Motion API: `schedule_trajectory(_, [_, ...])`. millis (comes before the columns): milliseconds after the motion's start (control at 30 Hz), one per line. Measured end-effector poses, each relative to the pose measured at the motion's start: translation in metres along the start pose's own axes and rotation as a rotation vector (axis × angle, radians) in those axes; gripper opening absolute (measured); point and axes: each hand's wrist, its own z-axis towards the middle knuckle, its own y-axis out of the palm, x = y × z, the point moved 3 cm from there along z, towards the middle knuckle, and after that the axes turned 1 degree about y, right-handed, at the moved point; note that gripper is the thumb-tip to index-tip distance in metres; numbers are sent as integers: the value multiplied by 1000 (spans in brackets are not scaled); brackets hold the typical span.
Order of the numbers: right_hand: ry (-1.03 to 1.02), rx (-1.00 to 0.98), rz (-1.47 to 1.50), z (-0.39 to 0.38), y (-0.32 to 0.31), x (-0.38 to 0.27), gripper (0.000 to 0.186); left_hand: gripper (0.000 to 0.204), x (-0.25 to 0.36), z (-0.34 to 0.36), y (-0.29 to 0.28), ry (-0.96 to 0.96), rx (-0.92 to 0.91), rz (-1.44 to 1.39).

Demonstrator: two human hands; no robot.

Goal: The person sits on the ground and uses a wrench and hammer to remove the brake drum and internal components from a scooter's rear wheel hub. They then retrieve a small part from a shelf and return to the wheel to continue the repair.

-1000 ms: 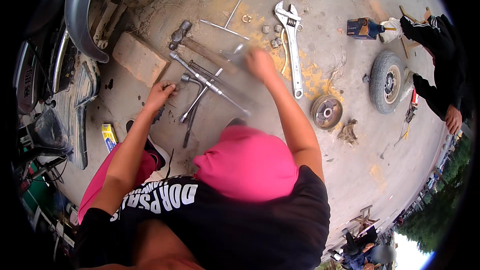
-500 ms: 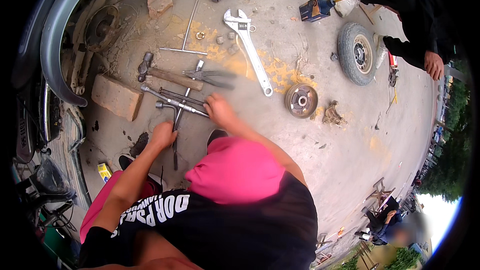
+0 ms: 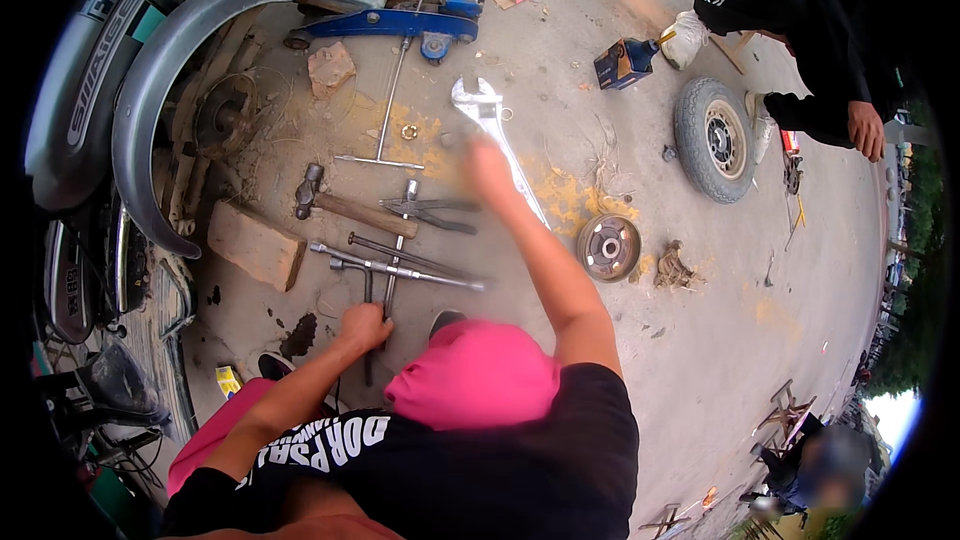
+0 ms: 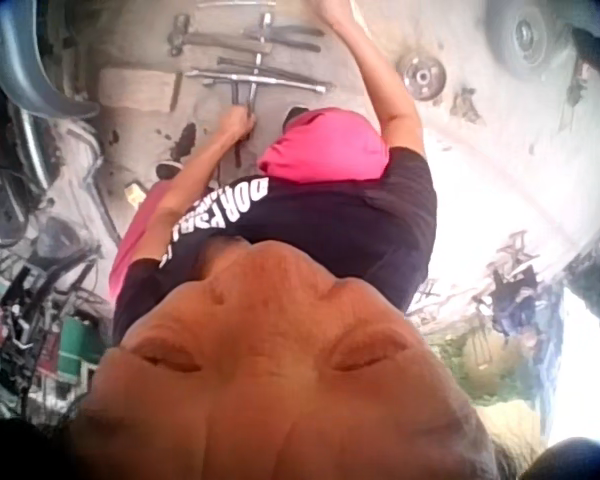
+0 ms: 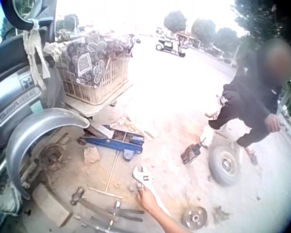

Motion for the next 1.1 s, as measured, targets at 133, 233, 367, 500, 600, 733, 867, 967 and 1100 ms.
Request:
schedule_trajectory(133, [-241, -154, 2, 39, 46, -63, 17, 27, -13, -8, 5, 22, -5, -22])
schedule_trajectory(233, [-419, -148, -75, 59, 59, -97, 17, 33, -10, -12, -16, 65, -102, -77])
schedule_trajectory(367, [-506, -225, -327, 67, 61, -132, 17, 34, -32, -26, -76, 59, 184, -372])
schedule_trajectory(500, [-570, -92, -281, 63, 75, -106, 14, 23, -2, -94, -247, 375, 987, -449])
schedule_trajectory(600, [-532, -60, -315, 65, 86, -103, 13, 27, -8, -142, -322, 468, 1488, -136])
schedule_trajectory(733, [-451, -133, -267, 56, 78, -102, 15, 41, -35, -140, -370, 215, 1554, 327])
schedule_trajectory(867, [-278, -63, 53, 37, 59, -98, 13, 56, -67, -116, -377, 118, 1370, 329])
schedule_trajectory(967, [-74, -2, 163, 17, 23, -64, 12, 56, -80, -110, -376, 148, 1402, 416])
schedule_trajectory(1100, [190, 134, 107, 9, -26, 21, 17, 53, -81, -106, -377, 182, 1437, 468])
